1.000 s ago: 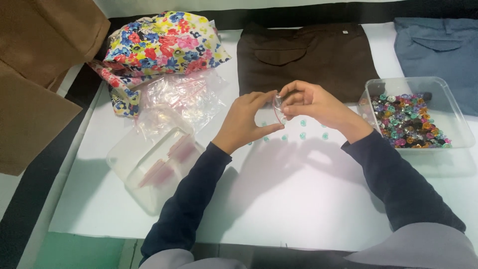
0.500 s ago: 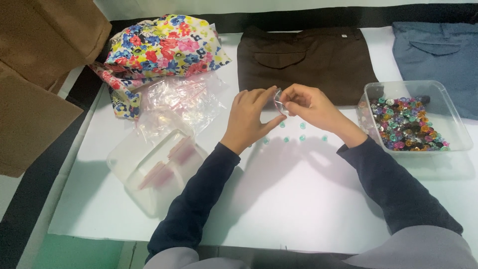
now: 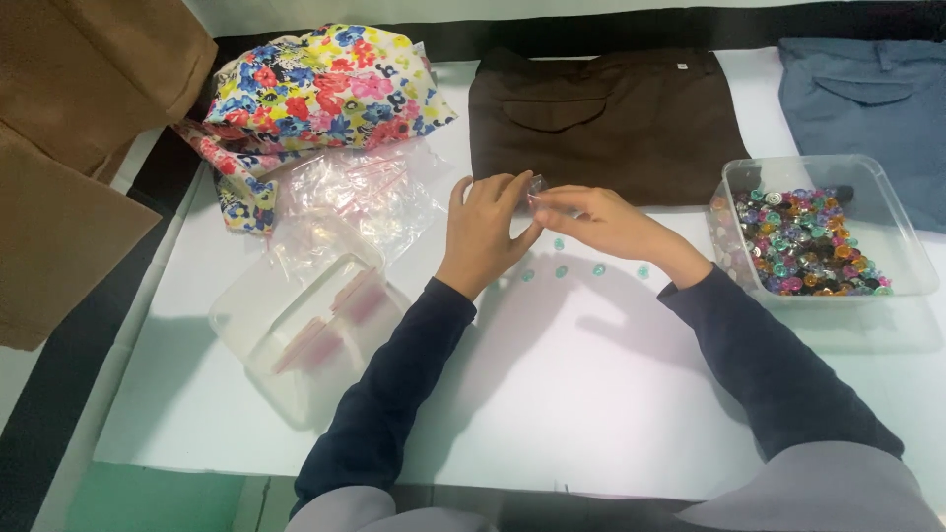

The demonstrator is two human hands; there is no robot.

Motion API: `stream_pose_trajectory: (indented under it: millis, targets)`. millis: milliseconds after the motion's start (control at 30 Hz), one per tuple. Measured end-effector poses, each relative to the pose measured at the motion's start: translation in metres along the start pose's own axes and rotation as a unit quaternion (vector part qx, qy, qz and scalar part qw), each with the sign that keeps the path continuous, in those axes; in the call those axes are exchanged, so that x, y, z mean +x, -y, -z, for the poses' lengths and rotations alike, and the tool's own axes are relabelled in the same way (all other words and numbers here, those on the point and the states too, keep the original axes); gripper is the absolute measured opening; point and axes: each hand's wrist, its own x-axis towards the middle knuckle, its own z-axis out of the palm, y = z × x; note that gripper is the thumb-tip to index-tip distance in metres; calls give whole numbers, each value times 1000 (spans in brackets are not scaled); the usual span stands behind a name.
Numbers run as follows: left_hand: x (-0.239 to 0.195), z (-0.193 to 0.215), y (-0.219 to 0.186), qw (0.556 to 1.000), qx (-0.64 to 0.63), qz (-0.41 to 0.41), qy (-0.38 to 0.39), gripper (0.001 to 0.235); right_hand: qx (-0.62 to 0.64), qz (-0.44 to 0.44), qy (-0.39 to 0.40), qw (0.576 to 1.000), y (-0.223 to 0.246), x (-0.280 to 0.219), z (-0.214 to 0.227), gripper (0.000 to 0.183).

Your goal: Picking small colorful buttons from a plastic container and placing them into small transparent plastic bags for packaging.

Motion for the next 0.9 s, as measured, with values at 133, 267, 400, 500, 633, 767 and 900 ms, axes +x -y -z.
stream_pose_trajectory:
  millis: [133, 267, 400, 500, 633, 767, 900]
  targets:
    - [2, 7, 0, 1000, 4, -4, -3, 51, 49, -23, -12, 998, -13, 8, 3, 53]
    - [4, 0, 6, 1000, 1, -2, -8, 42, 104, -13, -35, 994, -23, 14, 2, 48]
    - [5, 8, 10, 1000, -21, 6, 5, 38, 123, 11, -47, 991, -14, 10, 1, 47]
    - [5, 9, 17, 999, -25, 32, 1, 36, 127, 18, -123, 984, -42, 22, -4, 39]
    - [3, 22, 29, 998, -33, 54, 0, 38, 30, 53, -181, 982, -64, 28, -19, 28]
    - [6, 49, 29, 946, -243, 183, 111, 64, -248, 75, -63, 964, -52, 19, -41, 27]
    - [10, 64, 26, 875, -351, 244, 227, 76, -357, 65, 10, 932, -66, 26, -66, 25]
